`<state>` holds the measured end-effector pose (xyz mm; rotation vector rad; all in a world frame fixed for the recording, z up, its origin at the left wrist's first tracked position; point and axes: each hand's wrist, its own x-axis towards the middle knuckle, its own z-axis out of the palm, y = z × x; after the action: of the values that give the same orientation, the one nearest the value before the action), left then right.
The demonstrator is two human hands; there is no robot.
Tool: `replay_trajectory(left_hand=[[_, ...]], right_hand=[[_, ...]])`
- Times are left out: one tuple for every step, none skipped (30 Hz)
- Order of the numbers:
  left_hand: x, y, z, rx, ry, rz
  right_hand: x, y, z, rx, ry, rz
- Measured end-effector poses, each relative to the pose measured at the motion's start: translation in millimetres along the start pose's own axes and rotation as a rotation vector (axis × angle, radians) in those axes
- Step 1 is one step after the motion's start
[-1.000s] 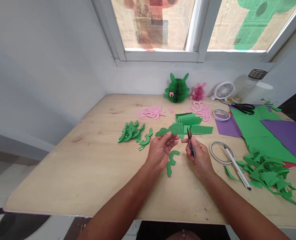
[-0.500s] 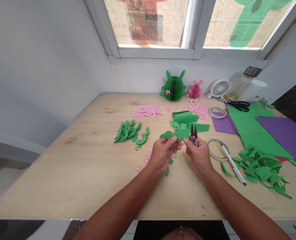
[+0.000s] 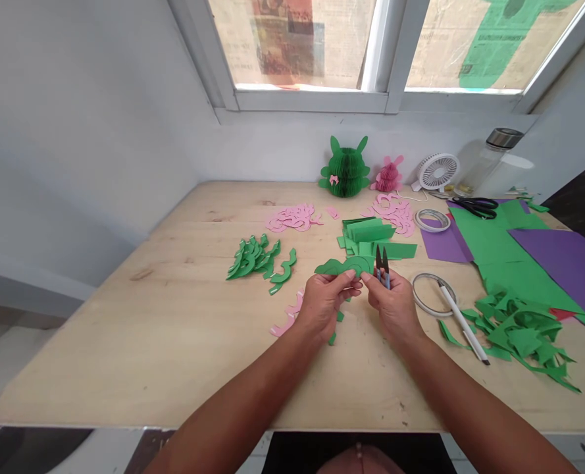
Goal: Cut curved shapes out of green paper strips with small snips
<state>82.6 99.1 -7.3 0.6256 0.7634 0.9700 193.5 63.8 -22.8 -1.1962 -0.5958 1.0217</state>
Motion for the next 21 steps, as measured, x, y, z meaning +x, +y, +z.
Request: replay_trajectory(left_hand=[[0, 0, 0.0, -0.003, 0.003, 0.002], [0, 1, 0.1, -0.008, 0.006, 0.001], [0, 2, 0.1, -0.016, 0.011, 0.0], [0, 4, 0.0, -0.026, 0.018, 0.0], [0, 6, -0.2, -0.038, 0.025, 0.0], [0, 8, -0.5, -0.052, 0.033, 0.002], [0, 10, -0.9, -0.067, 0.041, 0.006], [0, 11, -1.2, -0.082, 0.048, 0.012], [0, 13, -1.6, -0.096, 0.053, 0.017], [0, 14, -2.0, -0.108, 0.056, 0.02], [0, 15, -2.2, -0.12, 0.059, 0.023], [0, 16, -2.4, -0.13, 0.06, 0.025], [0, 17, -2.4, -0.138, 0.06, 0.027], [0, 17, -2.4, -0.145, 0.061, 0.029], [1, 17, -2.3, -0.151, 0.064, 0.034], [1, 17, -2.2, -0.155, 0.066, 0.038], [1, 18, -2.1, -0.158, 0.067, 0.042], [1, 18, -2.1, -0.161, 0.068, 0.045], [1, 18, -2.2, -0.164, 0.069, 0.048], [1, 18, -2.4, -0.168, 0.07, 0.049], [1, 18, -2.7, -0.171, 0.074, 0.051]], right_hand=[[0, -1, 0, 0.0, -0.003, 0.004], [-1, -2, 1, 0.005, -0.003, 0.007], [-1, -3, 1, 0.007, -0.006, 0.007], [-2, -4, 2, 0.008, -0.012, 0.004], [-3, -5, 2, 0.005, -0.023, -0.004], [-4, -7, 3, -0.001, -0.038, -0.015], [-4, -8, 3, -0.008, -0.056, -0.025], [-5, -9, 3, -0.014, -0.077, -0.031], [-6, -10, 3, -0.017, -0.095, -0.032], [-7, -10, 3, -0.02, -0.109, -0.027], [-7, -10, 3, -0.025, -0.118, -0.019], [-7, -10, 3, -0.032, -0.124, -0.009], [-8, -9, 3, -0.041, -0.128, -0.001], [-8, -9, 3, -0.051, -0.132, 0.004], [-8, -8, 3, -0.062, -0.136, 0.006], [-9, -7, 3, -0.072, -0.142, 0.004], [-9, -6, 3, -0.082, -0.149, 0.002], [-9, -5, 4, -0.092, -0.156, 0.0], [-10, -4, 4, -0.103, -0.163, 0.0], [-10, -3, 4, -0.112, -0.169, 0.001], [-10, -3, 5, -0.118, -0.176, 0.004]])
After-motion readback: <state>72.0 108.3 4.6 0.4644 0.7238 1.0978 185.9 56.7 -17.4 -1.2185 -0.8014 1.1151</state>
